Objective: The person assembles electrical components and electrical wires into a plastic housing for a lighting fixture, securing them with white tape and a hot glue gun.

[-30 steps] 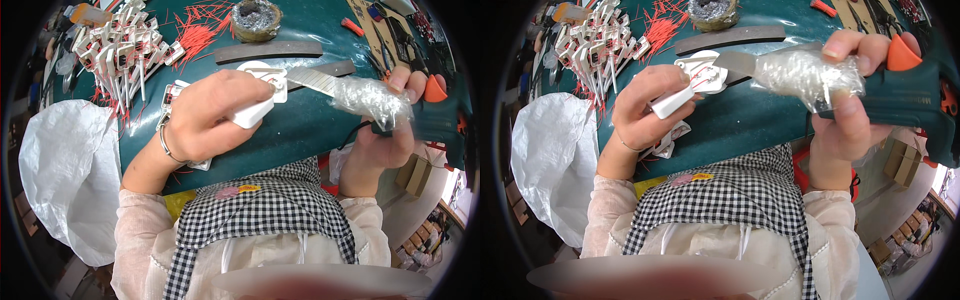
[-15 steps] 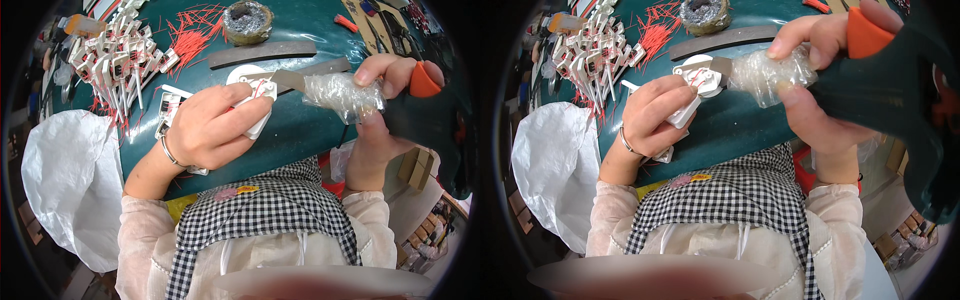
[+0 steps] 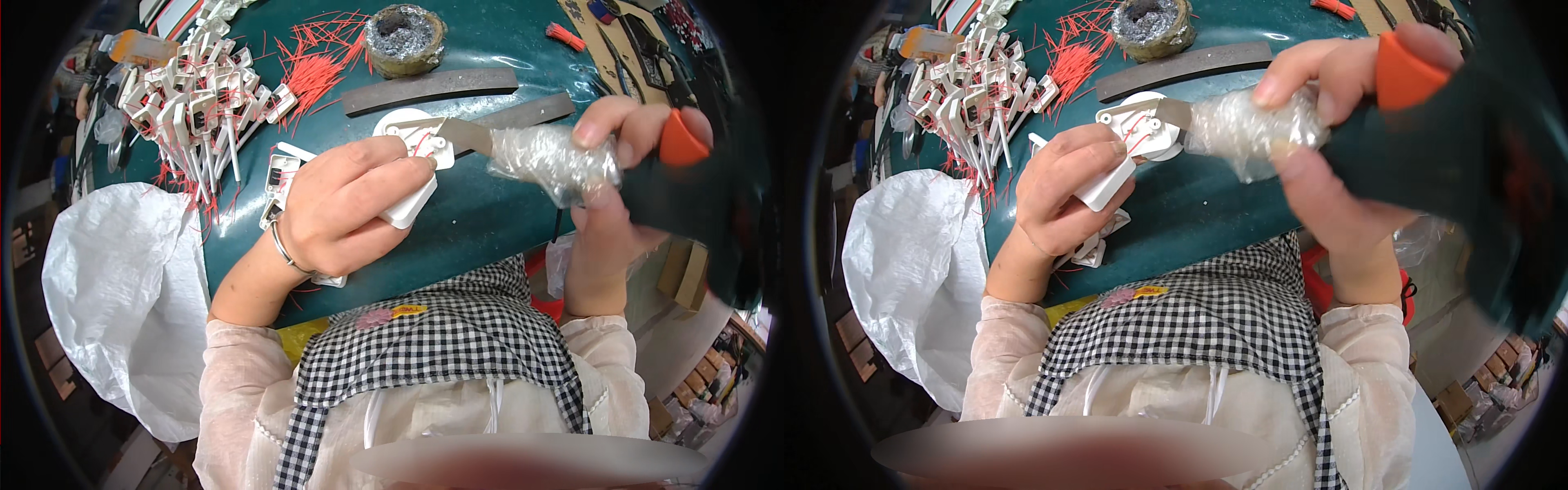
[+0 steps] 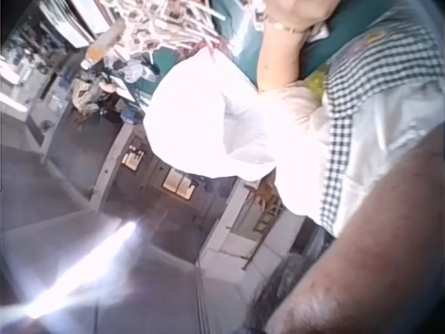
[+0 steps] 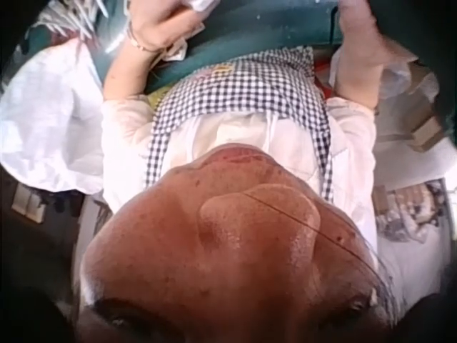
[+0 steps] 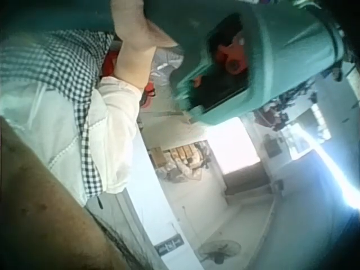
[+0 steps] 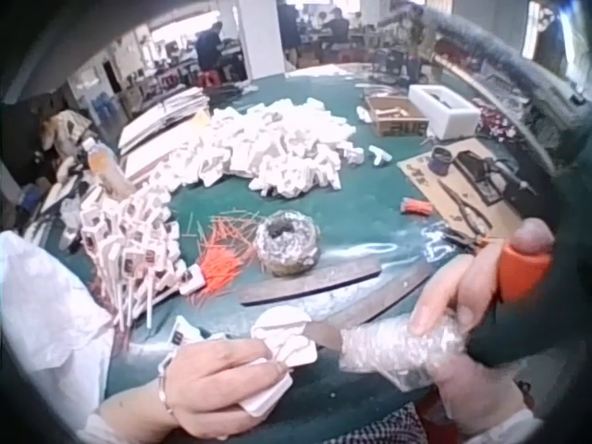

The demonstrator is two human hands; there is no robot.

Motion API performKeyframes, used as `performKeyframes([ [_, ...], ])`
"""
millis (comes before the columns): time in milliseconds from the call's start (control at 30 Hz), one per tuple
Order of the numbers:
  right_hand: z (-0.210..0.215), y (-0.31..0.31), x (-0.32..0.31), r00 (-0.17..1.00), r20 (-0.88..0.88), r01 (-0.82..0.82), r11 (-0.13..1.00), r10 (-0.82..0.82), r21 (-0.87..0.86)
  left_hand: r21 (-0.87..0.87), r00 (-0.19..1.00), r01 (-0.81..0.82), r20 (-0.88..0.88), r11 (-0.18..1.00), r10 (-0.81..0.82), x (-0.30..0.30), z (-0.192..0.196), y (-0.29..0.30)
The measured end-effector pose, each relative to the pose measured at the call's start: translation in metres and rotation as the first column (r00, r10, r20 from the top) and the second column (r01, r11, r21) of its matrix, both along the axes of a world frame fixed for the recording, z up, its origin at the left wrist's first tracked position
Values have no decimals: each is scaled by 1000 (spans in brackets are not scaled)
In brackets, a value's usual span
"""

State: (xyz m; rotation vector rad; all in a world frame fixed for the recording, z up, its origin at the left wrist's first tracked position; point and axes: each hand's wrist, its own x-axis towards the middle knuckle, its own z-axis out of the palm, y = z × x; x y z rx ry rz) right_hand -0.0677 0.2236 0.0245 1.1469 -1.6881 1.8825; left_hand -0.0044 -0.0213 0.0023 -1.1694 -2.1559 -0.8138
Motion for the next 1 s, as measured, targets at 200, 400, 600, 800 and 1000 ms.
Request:
performKeyframes([
  [200,-18,1,0,944,304,-17,941,126,-338,91,998,2,64,996,-8,3,3,0],
  [400,-25,5,4,930,346,20,921,126,-389,35,999,35,41,999,-36,0,1,-3],
  [600,-18,9,4,975,215,11,965,47,-261,-3,999,-16,28,1000,16,4,2,-1],
  [800,-15,2,3,991,134,44,988,-24,-148,-10,1000,-16,11,1000,16,2,4,3],
  [1000,-13,6,-10,849,434,-157,929,301,-336,-82,993,-36,112,996,45,8,1,2],
])
